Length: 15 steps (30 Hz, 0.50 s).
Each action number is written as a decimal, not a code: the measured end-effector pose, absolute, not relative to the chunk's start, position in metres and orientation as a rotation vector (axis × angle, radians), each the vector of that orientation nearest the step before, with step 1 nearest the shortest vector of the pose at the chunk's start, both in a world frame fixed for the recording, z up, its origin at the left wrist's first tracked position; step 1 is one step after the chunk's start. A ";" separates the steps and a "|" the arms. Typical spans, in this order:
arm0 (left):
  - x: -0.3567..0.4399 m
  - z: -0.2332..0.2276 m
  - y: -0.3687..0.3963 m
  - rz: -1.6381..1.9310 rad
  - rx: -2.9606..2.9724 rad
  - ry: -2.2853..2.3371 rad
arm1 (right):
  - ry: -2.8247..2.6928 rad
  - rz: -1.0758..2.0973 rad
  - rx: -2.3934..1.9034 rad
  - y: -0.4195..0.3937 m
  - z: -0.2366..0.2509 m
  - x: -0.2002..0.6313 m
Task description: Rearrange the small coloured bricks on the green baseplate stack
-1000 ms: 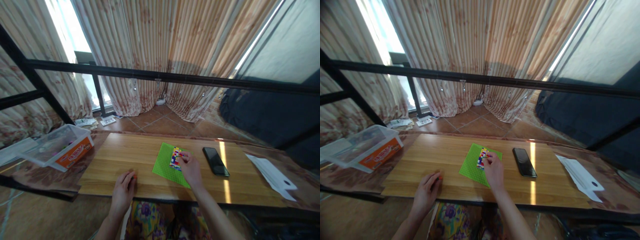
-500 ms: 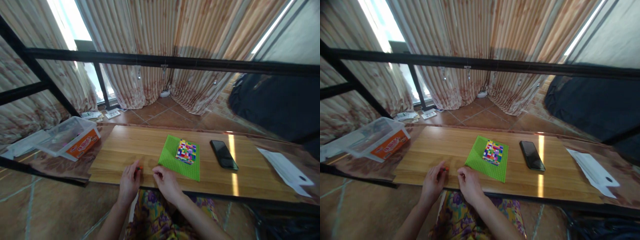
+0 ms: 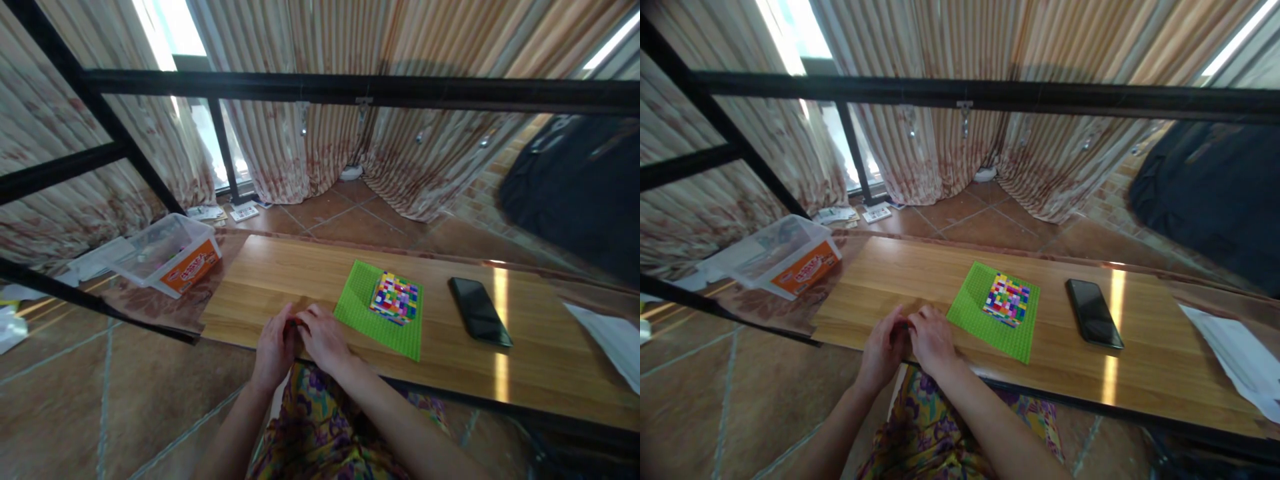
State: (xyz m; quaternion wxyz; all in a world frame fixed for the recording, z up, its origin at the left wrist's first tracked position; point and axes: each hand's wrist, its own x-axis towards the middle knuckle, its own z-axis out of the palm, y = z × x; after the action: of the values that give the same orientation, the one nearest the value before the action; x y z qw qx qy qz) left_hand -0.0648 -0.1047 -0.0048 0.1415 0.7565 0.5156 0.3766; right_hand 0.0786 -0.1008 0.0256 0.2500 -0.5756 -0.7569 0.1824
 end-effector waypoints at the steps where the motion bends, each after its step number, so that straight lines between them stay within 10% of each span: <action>1: -0.065 -0.005 -0.105 1.087 2.186 1.490 | -2.067 0.485 -1.578 -0.099 0.024 0.078; 15: -0.064 -0.004 -0.102 1.064 2.290 1.516 | -1.451 0.633 -1.586 -0.140 0.060 0.157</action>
State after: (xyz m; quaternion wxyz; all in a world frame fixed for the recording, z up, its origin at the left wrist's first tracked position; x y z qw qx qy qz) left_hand -0.0644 -0.1018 -0.0045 0.0981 0.7738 0.5121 0.3597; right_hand 0.1575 -0.1401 0.0604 0.4353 -0.6370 -0.5831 0.2545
